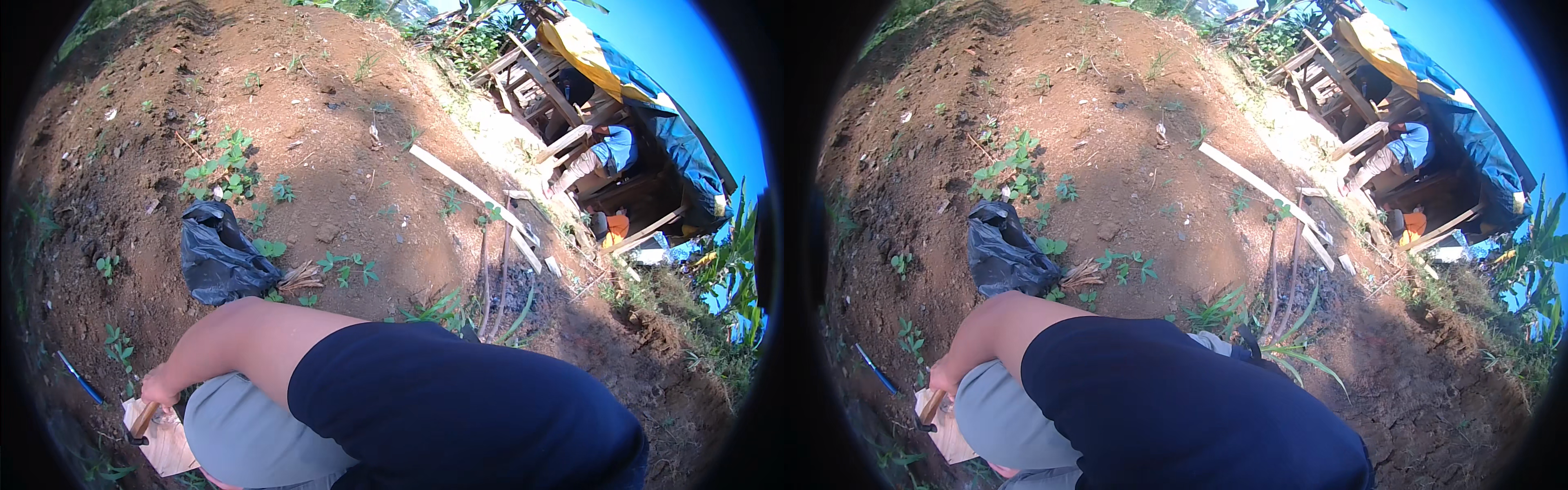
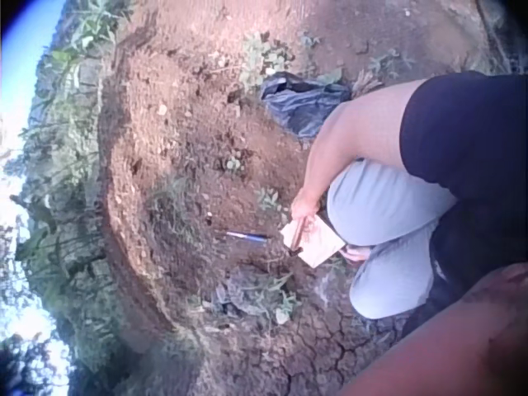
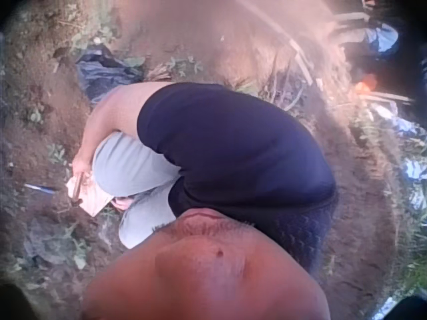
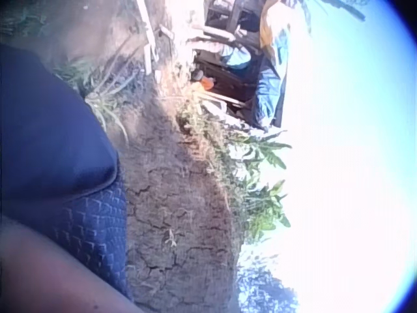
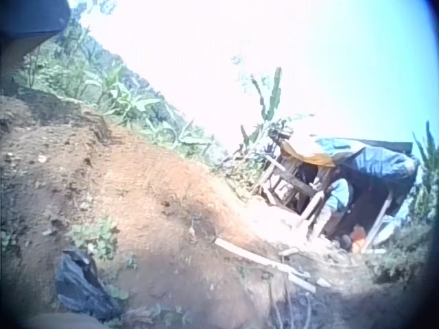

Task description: The person hammers a nail into a wooden board while sitting on the ground and then holds the board against another wooden piece using a hammer.

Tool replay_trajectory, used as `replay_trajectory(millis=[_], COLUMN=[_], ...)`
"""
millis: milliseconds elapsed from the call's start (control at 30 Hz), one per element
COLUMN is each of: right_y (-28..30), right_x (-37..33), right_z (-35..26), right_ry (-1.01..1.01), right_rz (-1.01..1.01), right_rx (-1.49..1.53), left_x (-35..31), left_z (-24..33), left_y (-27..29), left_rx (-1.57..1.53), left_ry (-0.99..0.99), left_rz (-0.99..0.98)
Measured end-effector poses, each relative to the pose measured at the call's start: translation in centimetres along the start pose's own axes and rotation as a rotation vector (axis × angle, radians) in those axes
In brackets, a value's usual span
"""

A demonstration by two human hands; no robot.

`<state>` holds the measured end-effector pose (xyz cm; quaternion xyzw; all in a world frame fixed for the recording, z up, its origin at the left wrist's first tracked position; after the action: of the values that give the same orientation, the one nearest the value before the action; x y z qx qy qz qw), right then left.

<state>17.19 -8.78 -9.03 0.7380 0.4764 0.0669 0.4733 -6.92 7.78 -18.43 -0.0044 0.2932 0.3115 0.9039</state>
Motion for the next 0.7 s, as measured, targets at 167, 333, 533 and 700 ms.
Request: replay_trajectory(millis=[167, 333, 533, 700], right_y=[5.1, 13.6, 9.6, 7.1], right_x=[0.3, -1.4, -1.6, -4.9], right_z=[-2.5, -7.1, -8.8, -9.9], right_ry=[0.161, 0.306, 0.255, 0.21], right_rz=[0.003, -0.022, -0.184, -0.106], right_rx=[-0.138, -0.18, 0.05, 0.01], left_x=[-2.1, -3.4, -7.4, -9.9], left_z=[-1.5, 2.4, 4.8, 5.1], left_y=[-0.8, -2.8, -2.6, -2.1], left_rx=[-0.053, -0.2, -0.285, -0.312], left_ry=[-0.029, -0.023, -0.134, -0.115], left_rz=[-0.001, 0.004, 0.172, 0.183])
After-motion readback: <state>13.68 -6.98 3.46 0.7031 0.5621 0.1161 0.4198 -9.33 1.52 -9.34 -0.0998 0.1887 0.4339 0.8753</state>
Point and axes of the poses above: each hand's wrist, its own x-axis towards the middle knuckle, its own y-axis out of the back of the hand, z = x × y, the point moved 9 cm from there along x, towards the middle knuckle, and after that the axes turned 5 degrees about -x, right-handed, at the moved point
